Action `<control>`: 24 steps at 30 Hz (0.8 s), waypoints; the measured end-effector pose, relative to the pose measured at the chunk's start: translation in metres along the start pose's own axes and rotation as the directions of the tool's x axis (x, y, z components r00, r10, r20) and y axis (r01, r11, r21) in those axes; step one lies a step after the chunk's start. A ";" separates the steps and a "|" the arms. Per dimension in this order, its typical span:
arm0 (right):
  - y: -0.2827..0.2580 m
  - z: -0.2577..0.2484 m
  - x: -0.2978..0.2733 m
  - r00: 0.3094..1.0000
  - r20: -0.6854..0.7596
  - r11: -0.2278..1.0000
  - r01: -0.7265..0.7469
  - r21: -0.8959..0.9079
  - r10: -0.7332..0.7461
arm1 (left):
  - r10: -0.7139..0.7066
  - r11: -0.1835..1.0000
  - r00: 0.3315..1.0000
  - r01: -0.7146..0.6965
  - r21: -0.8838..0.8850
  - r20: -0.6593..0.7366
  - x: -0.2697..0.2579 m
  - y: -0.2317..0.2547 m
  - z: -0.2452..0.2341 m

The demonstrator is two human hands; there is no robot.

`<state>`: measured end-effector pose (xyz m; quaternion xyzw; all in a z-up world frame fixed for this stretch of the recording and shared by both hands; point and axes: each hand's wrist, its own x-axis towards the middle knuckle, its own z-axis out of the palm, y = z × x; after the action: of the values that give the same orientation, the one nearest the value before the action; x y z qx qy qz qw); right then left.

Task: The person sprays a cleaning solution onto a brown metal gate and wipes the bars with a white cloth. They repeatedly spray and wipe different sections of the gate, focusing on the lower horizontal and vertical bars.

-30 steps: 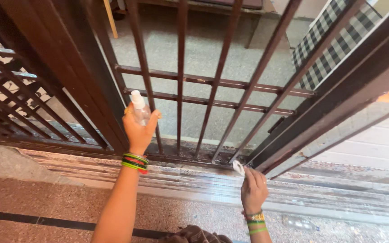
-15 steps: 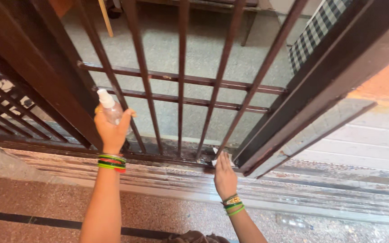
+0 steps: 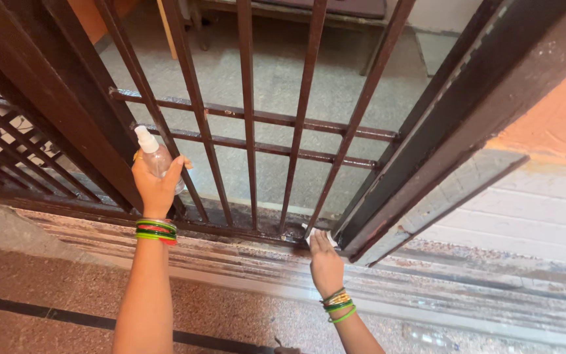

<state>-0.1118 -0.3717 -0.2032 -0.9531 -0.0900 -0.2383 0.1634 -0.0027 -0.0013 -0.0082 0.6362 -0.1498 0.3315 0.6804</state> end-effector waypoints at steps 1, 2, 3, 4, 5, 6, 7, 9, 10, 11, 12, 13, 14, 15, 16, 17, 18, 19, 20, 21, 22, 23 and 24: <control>-0.003 -0.009 -0.005 0.996 0.011 0.993 -0.085 0.083 0.084 | -0.005 1.000 1.000 0.005 -0.009 0.003 0.000 0.000 0.000; -0.008 -0.018 -0.005 0.986 0.020 0.973 -0.164 0.163 0.163 | 0.001 1.000 1.000 -0.001 -0.010 0.001 0.001 -0.001 0.001; -0.016 -0.026 -0.007 0.933 0.094 0.913 -0.359 0.196 0.347 | 0.006 1.000 1.000 -0.006 -0.012 -0.002 0.001 -0.001 0.002; -0.027 -0.033 -0.012 0.842 0.173 0.815 -0.538 0.215 0.511 | 0.012 1.000 1.000 -0.012 -0.012 -0.006 0.001 0.000 0.001; -0.037 -0.036 -0.014 0.717 0.254 0.684 -0.696 0.218 0.649 | 0.012 1.000 1.000 -0.012 -0.014 0.001 0.004 0.000 0.000; -0.045 -0.037 -0.015 0.848 0.096 0.777 -0.518 0.358 0.521 | 0.004 1.000 1.000 -0.004 -0.016 0.006 0.003 -0.001 0.000; -0.052 -0.036 -0.015 0.922 -0.084 0.838 -0.302 0.455 0.378 | -0.003 1.000 1.000 0.003 -0.019 0.011 0.002 0.000 0.000; -0.061 -0.029 -0.008 0.941 -0.297 0.886 -0.004 0.463 0.160 | 0.006 1.000 1.000 -0.006 0.000 0.010 0.003 0.002 0.000; -0.066 -0.021 -0.001 0.945 -0.312 0.905 0.047 0.424 0.097 | 0.008 1.000 1.000 -0.008 0.012 0.014 0.004 0.003 0.000; -0.068 -0.014 0.004 0.946 -0.322 0.918 0.098 0.383 0.033 | 0.016 0.999 1.000 -0.017 0.041 0.013 0.005 0.004 -0.001; -0.071 -0.006 0.006 0.965 -0.260 0.947 0.065 0.314 0.020 | 0.022 0.997 1.000 -0.023 0.073 0.013 0.005 0.004 -0.002; -0.074 0.003 0.008 0.981 -0.195 0.970 0.037 0.242 0.012 | 0.028 0.994 1.000 -0.029 0.104 0.014 0.004 0.005 -0.003; -0.076 0.011 0.010 0.991 -0.133 0.986 0.015 0.166 0.007 | 0.019 0.997 1.000 -0.020 0.075 0.004 0.004 0.005 -0.002; -0.079 0.017 0.006 0.990 -0.139 0.992 0.013 0.122 0.005 | 0.011 0.999 1.000 -0.010 0.047 -0.006 0.003 0.006 -0.001; -0.081 0.023 0.002 0.988 -0.153 0.997 0.012 0.077 0.000 | 0.009 1.000 1.000 -0.009 0.017 -0.015 0.007 0.006 0.000; -0.081 0.029 0.003 0.986 -0.167 0.999 0.010 0.032 -0.004 | 0.043 0.996 0.999 -0.041 0.085 -0.021 0.011 0.007 0.000; -0.078 0.036 0.005 0.990 -0.142 1.000 0.004 -0.012 -0.005 | 0.069 0.986 0.997 -0.064 0.154 -0.027 0.009 0.007 -0.002; -0.073 0.044 0.011 0.993 -0.116 0.998 -0.002 -0.056 -0.005 | 0.095 0.971 0.995 -0.086 0.223 -0.032 0.008 0.006 -0.003; -0.071 0.051 0.012 0.996 -0.090 0.995 -0.008 -0.098 -0.001 | 0.082 0.973 0.996 -0.072 0.217 -0.036 0.006 0.005 -0.004; -0.069 0.056 0.011 0.997 -0.072 0.991 -0.002 -0.132 -0.008 | 0.068 0.976 0.997 -0.058 0.212 -0.040 0.003 0.004 -0.004; -0.065 0.060 0.018 0.998 -0.062 0.986 0.011 -0.165 -0.022 | 0.066 0.977 0.997 -0.054 0.206 -0.049 0.007 0.004 -0.004; -0.064 0.062 0.023 0.998 -0.052 0.980 0.024 -0.198 -0.035 | 0.066 0.977 0.997 -0.055 0.206 -0.046 0.010 0.004 -0.004; -0.064 0.061 0.021 0.997 -0.059 0.982 0.031 -0.188 -0.043 | 0.056 0.977 0.998 -0.046 0.208 -0.041 0.009 0.004 -0.005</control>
<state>-0.0837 -0.2881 -0.2271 -0.9544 -0.0798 -0.2785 0.0716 0.0002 0.0054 0.0002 0.6914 -0.1148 0.3776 0.6052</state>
